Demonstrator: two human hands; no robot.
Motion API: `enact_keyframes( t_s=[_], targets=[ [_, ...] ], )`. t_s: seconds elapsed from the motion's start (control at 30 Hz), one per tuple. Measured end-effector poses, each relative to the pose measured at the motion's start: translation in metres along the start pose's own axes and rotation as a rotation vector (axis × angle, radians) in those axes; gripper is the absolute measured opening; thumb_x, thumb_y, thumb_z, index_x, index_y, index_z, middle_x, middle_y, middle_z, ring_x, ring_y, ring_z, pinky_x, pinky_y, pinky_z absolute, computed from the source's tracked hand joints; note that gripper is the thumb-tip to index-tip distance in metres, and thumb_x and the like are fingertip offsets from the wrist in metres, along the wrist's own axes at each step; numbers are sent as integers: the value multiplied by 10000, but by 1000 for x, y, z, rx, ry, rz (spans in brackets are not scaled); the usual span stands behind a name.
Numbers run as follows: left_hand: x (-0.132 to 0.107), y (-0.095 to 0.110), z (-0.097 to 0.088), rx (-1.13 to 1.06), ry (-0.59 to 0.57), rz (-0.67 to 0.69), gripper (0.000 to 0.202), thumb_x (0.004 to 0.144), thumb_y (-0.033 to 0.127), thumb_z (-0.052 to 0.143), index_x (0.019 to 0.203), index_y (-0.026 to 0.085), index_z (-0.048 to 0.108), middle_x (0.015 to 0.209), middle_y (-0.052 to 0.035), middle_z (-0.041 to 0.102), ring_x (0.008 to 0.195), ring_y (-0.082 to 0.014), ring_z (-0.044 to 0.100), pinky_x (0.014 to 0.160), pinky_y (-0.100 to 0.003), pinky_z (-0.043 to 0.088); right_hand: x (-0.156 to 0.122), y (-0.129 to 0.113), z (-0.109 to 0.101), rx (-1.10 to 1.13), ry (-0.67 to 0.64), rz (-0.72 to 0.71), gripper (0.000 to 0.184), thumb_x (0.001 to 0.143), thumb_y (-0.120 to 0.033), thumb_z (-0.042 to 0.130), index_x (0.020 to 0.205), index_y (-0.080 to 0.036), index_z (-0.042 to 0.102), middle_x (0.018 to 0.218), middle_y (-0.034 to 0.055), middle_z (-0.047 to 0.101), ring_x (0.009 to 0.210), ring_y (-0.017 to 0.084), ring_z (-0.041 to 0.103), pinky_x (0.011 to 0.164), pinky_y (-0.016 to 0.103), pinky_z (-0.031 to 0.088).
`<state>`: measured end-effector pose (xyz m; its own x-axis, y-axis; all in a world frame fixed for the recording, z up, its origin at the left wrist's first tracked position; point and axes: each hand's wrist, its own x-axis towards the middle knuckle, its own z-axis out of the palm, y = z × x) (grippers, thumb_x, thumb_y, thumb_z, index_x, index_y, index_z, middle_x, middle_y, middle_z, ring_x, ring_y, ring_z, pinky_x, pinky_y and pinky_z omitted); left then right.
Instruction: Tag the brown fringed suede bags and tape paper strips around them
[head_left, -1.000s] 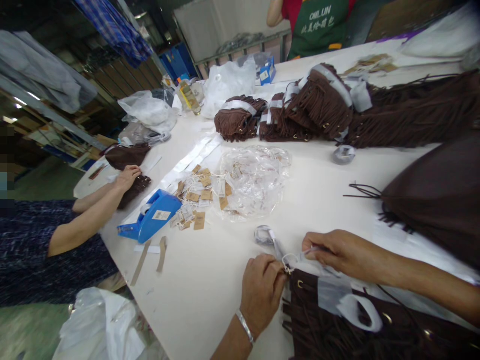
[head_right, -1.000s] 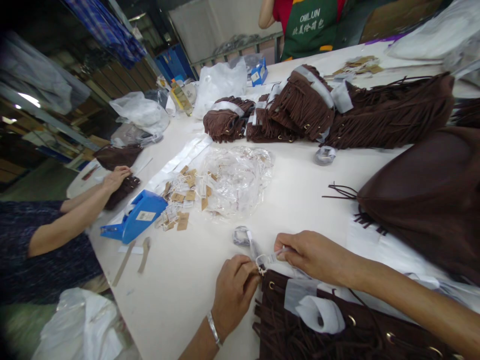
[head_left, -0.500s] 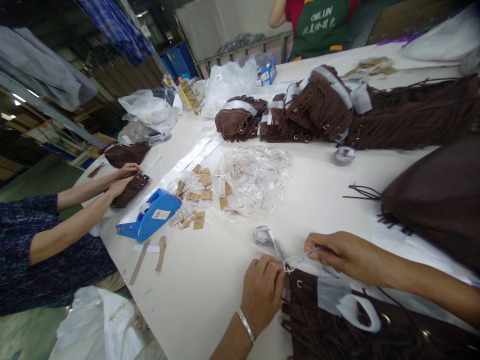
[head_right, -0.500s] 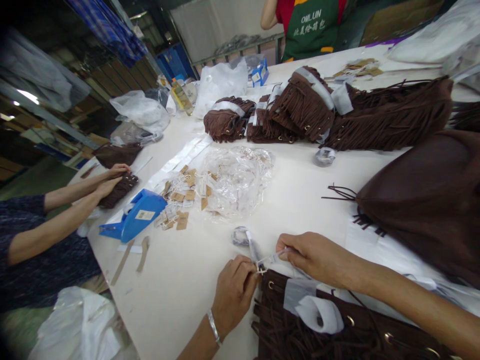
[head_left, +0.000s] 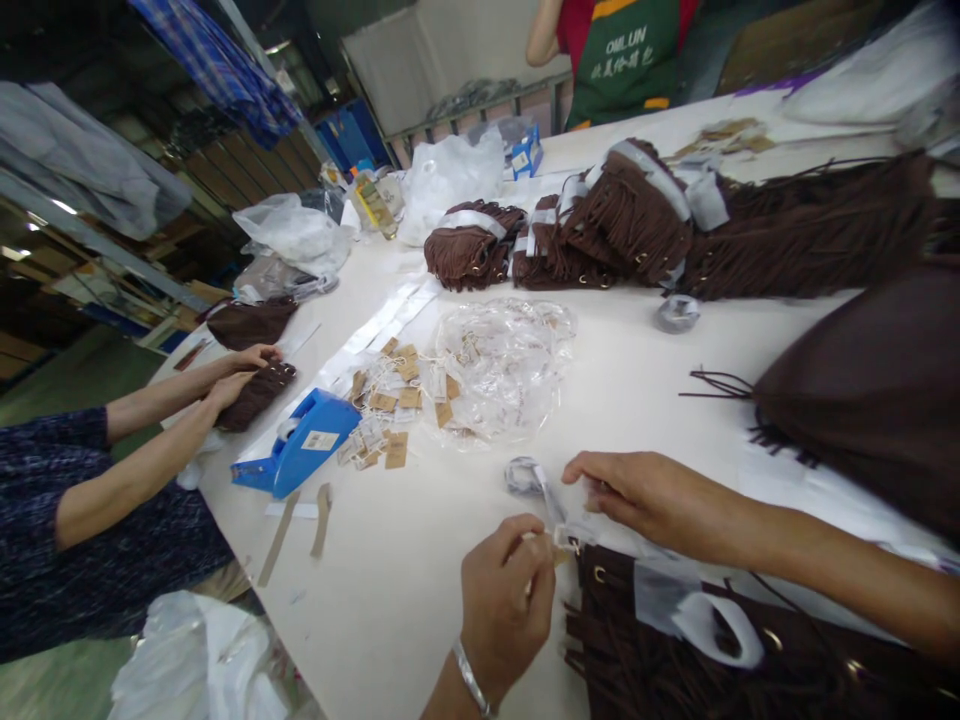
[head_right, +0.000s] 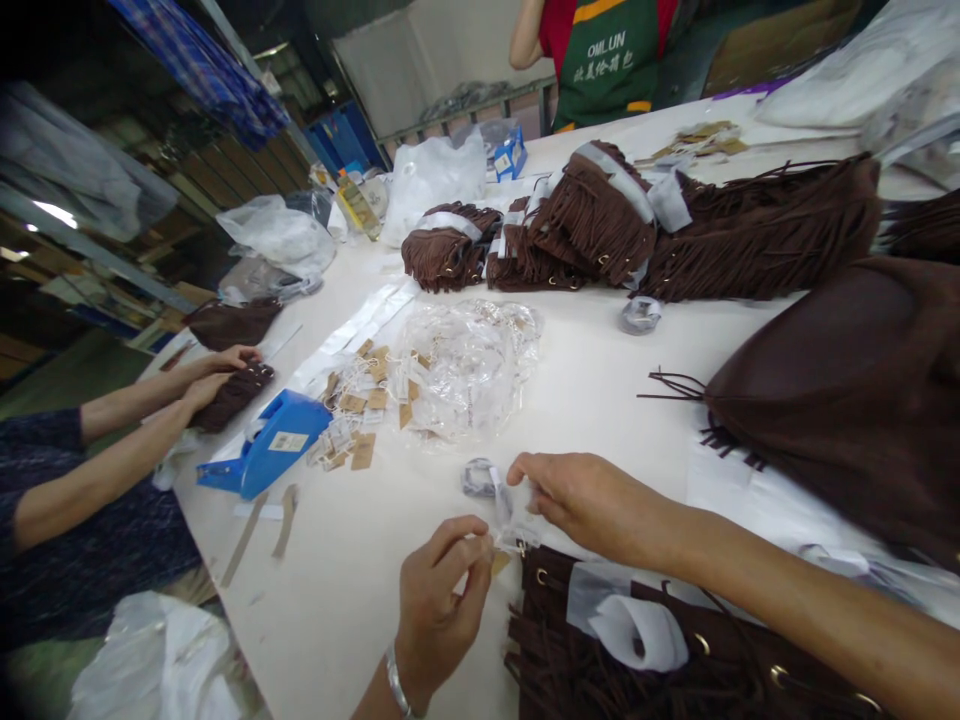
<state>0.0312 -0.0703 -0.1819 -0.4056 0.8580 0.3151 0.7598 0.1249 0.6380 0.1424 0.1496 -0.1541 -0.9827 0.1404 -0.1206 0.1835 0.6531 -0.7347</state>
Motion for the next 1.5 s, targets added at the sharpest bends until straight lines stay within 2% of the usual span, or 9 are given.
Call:
enact_keyframes(
  t_s=[0.17,0.3,0.43,0.6,0.73,0.87,1.0,1.17,1.5],
  targets=[
    [5,1,2,-356,28,-318,115,865,114,556,835,193,633,947,-37,665,741,-118,603,651,-227,467,11,-11,0,21,-11,-53,147,901,-190,496,1002,-235,593,811,-4,663,743,161,612,665,235,398],
    [6,-5,5,-419,13,-499,105,875,167,556,835,190,650,841,-11,677,602,-91,528,581,-214,425,18,-10,1,43,-16,-177,195,935,-190,450,967,-220,640,915,24,680,833,163,619,734,243,411],
    [7,-6,3,-287,-25,-469,116,904,206,538,899,204,654,809,-6,670,643,-109,541,611,-219,416,27,-7,8,108,-36,-215,222,932,-200,461,989,-226,674,941,28,686,861,166,626,764,251,424],
    [7,-6,3,-265,-62,-471,139,943,252,484,909,207,612,827,-11,656,614,-102,540,585,-218,403,34,-6,20,396,-192,-30,238,924,-202,424,978,-211,655,616,-43,570,530,109,565,578,211,415],
    [10,-8,8,-408,-71,-572,143,937,317,519,893,205,595,657,41,579,477,-75,457,491,-204,359,34,-2,28,523,-172,38,164,894,-218,466,988,-195,599,623,-46,564,510,110,547,536,208,409],
    [11,-9,14,-607,-80,-671,147,917,344,559,905,198,577,517,86,483,424,-70,409,448,-189,327,32,1,29,449,-141,83,159,830,-171,496,977,-193,551,669,-42,577,509,105,516,511,206,368],
    [11,-10,18,-675,-40,-724,179,909,367,585,898,188,579,486,90,469,436,-66,403,468,-182,328,33,-1,24,333,-152,63,123,794,-148,514,899,-190,561,633,-51,552,522,93,471,519,198,313],
    [9,-10,19,-719,-3,-681,218,911,395,601,896,177,601,519,74,485,481,-71,438,496,-188,344,32,4,18,316,-246,1,171,775,-126,502,873,-187,628,624,-55,528,544,87,463,524,185,304],
    [15,-11,18,-831,-101,-649,285,923,461,567,882,180,552,550,46,567,478,-84,473,507,-196,388,34,16,21,384,-240,-116,292,751,-81,457,926,-181,668,803,-10,612,650,104,544,601,195,412]
  ],
)
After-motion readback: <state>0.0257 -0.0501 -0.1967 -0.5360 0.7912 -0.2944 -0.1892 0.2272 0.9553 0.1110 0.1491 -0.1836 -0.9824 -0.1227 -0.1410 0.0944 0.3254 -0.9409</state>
